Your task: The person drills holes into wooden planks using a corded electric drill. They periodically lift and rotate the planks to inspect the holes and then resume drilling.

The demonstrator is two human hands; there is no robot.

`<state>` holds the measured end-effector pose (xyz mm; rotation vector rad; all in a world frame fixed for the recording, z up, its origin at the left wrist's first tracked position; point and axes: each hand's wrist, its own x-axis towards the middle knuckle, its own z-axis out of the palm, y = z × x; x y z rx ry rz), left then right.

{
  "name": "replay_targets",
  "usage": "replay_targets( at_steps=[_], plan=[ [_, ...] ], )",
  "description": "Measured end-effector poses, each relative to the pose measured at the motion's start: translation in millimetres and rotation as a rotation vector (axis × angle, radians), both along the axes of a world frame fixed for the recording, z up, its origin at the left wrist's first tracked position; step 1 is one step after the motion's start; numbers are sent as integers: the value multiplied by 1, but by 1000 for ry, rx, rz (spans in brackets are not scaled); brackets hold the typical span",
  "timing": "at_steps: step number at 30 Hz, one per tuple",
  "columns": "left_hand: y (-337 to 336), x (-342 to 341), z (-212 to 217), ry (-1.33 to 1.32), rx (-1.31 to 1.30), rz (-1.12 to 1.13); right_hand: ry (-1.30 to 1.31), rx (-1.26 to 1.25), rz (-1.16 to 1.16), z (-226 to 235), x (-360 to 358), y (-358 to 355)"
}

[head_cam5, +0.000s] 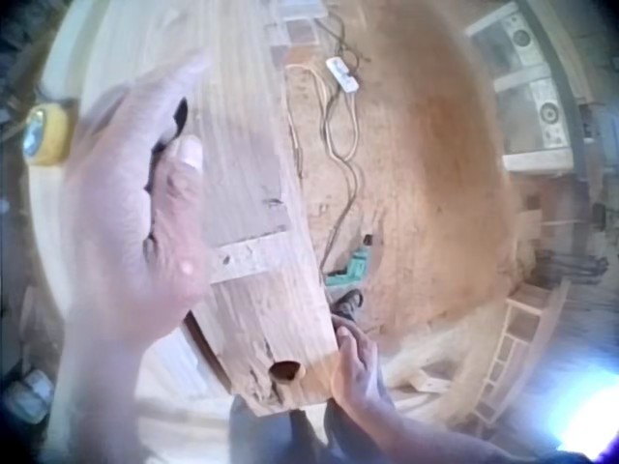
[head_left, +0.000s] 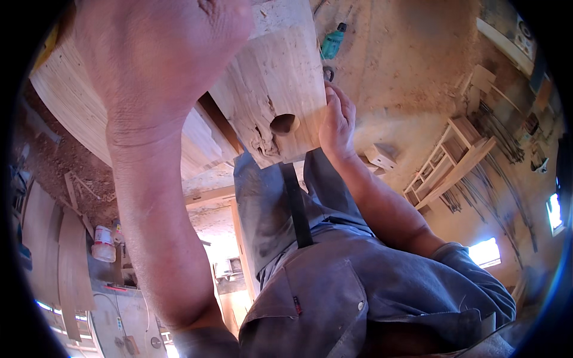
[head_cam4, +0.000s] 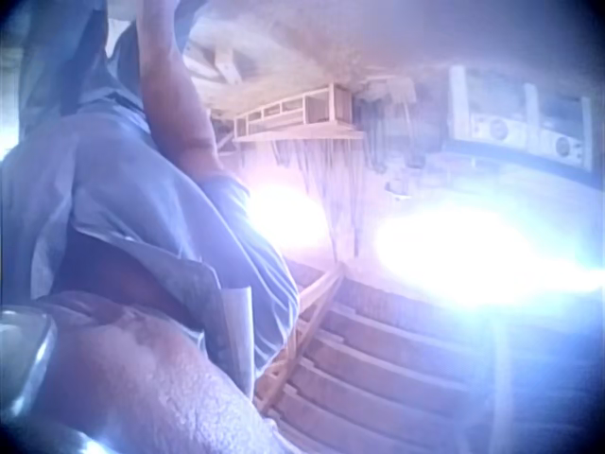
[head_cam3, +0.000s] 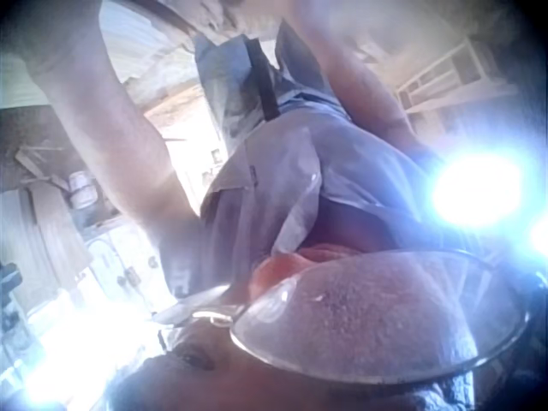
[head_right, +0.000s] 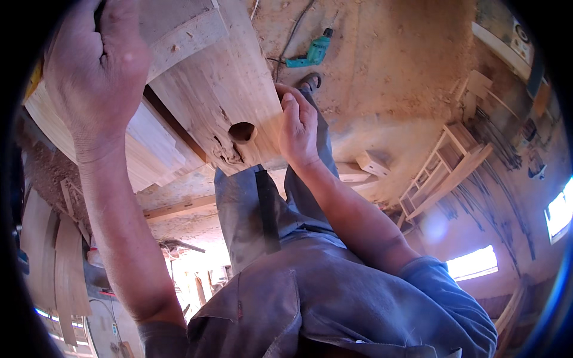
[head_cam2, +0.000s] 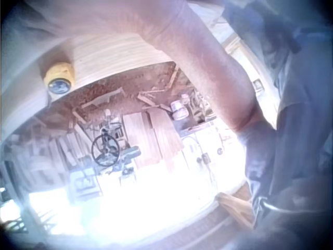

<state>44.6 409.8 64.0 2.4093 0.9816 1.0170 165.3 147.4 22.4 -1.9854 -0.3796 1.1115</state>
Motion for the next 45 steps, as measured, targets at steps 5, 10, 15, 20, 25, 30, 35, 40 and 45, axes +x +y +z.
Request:
replay_targets(
  at_steps=[5, 10, 15, 20, 25, 30, 35, 40, 45],
  plan=[
    [6, -13, -2, 164, 207, 34, 79, -2, 0, 5, 2, 2],
    [-7, -8, 0, 61, -91, 127, 91, -12, 37, -4, 7, -13],
    [-12, 3, 23, 138, -265, 146, 158, 180, -63, -20, 3, -16],
    [20, -6, -15, 93, 1, 130, 161, 363, 163, -16, 18, -34],
    [-1, -6, 9, 200, 6, 136, -94, 597, 454, -36, 16, -62],
    [-50, -1, 9, 237, 52, 236, -355, 737, 542, -45, 12, -68],
    [-115, -3, 17, 190, 11, 199, -417, 742, 501, -45, 5, -78],
    [-162, 1, 28, 213, -37, 181, -450, 773, 345, -53, 2, -91],
    [-189, -2, 25, 246, -193, 127, -301, 918, 202, -64, 3, -105]
  ],
)
